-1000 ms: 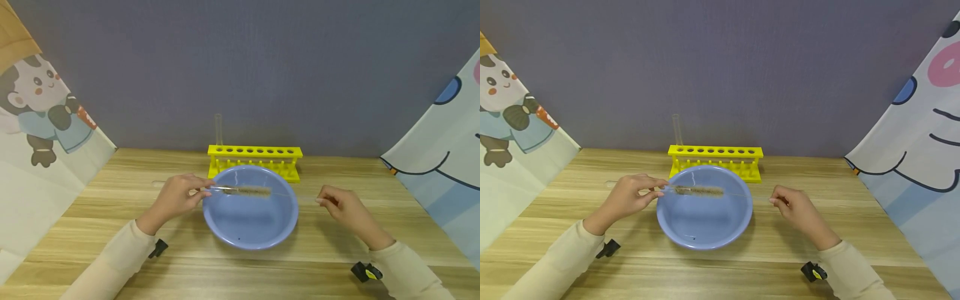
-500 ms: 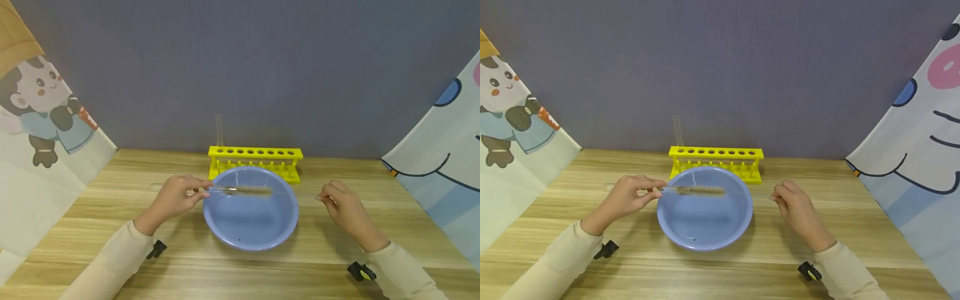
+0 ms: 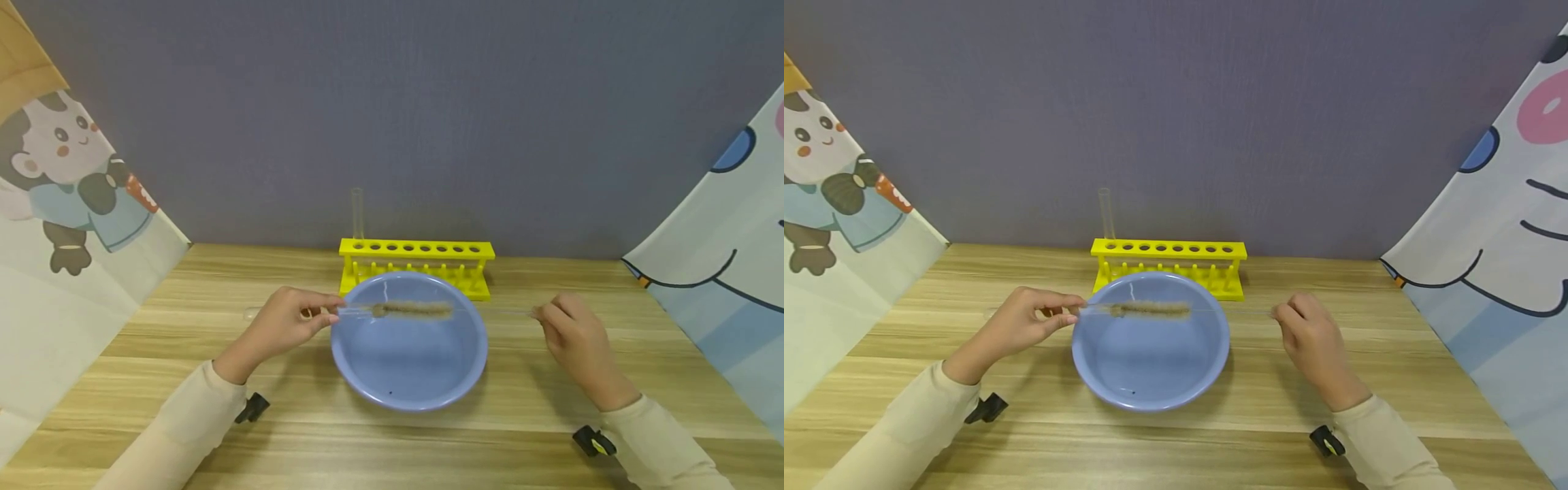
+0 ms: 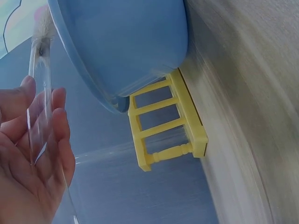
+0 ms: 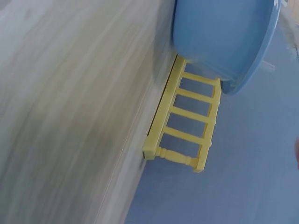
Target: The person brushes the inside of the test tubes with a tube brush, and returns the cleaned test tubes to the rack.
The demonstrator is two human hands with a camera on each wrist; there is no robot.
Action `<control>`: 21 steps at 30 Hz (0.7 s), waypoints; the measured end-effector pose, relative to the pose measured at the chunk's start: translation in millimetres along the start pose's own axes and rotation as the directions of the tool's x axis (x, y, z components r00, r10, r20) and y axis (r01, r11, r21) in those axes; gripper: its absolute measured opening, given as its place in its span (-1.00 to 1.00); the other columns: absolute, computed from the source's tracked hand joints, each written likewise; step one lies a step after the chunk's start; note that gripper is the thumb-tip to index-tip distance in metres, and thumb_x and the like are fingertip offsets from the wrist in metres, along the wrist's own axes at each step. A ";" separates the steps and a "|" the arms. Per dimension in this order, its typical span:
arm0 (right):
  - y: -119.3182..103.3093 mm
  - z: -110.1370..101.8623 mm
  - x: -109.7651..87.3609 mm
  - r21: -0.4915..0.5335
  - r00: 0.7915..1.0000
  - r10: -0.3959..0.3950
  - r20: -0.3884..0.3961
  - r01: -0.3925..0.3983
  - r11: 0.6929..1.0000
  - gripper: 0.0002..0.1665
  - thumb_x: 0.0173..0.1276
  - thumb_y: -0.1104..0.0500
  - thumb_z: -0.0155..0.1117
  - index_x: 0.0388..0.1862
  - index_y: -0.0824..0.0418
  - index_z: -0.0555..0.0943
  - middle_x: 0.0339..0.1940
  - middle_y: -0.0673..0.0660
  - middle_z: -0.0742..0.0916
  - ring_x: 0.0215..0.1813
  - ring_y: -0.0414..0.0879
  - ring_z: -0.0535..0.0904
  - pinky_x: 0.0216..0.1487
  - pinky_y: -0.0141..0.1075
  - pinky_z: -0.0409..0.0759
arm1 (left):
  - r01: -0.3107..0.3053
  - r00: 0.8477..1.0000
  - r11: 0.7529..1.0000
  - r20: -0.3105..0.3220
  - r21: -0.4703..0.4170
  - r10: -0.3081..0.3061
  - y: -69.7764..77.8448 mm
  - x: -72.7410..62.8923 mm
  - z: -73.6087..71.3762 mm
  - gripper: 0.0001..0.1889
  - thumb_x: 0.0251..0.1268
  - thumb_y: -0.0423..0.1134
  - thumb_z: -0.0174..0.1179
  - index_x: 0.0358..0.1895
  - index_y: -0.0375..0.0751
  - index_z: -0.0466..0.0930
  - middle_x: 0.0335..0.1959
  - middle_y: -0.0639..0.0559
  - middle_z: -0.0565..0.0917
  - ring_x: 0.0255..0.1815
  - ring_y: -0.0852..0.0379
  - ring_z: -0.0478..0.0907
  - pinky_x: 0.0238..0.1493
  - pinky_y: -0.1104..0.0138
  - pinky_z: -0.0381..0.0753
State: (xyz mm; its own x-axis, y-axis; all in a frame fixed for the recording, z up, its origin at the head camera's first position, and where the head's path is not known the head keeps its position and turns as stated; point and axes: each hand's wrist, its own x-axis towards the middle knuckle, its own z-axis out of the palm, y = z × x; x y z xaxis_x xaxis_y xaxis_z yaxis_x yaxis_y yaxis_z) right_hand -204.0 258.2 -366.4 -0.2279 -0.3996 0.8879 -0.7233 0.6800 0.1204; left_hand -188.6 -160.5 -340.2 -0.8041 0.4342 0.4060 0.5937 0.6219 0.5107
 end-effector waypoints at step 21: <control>13.4 -0.1 -5.7 0.035 0.998 -0.068 0.008 0.068 0.997 -0.55 0.50 0.11 -0.02 -0.57 0.30 0.50 -0.62 0.10 0.45 -0.54 -0.07 0.30 -0.51 -0.35 0.27 | 0.123 0.992 0.963 0.044 -0.238 -0.116 -15.5 1.9 -4.2 -0.76 0.26 -0.35 0.20 -0.03 -0.30 0.64 -0.11 -0.12 0.69 -0.32 0.17 0.60 -0.34 0.37 0.62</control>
State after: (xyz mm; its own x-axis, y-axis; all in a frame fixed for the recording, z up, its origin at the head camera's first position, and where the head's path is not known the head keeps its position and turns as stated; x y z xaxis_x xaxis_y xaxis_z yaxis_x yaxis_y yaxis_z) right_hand -212.3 269.6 -369.8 -0.1829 -0.4497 0.8743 -0.7596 0.6292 0.1647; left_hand -199.1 -172.1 -344.1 -0.8680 0.3874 0.3107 0.4804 0.4971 0.7225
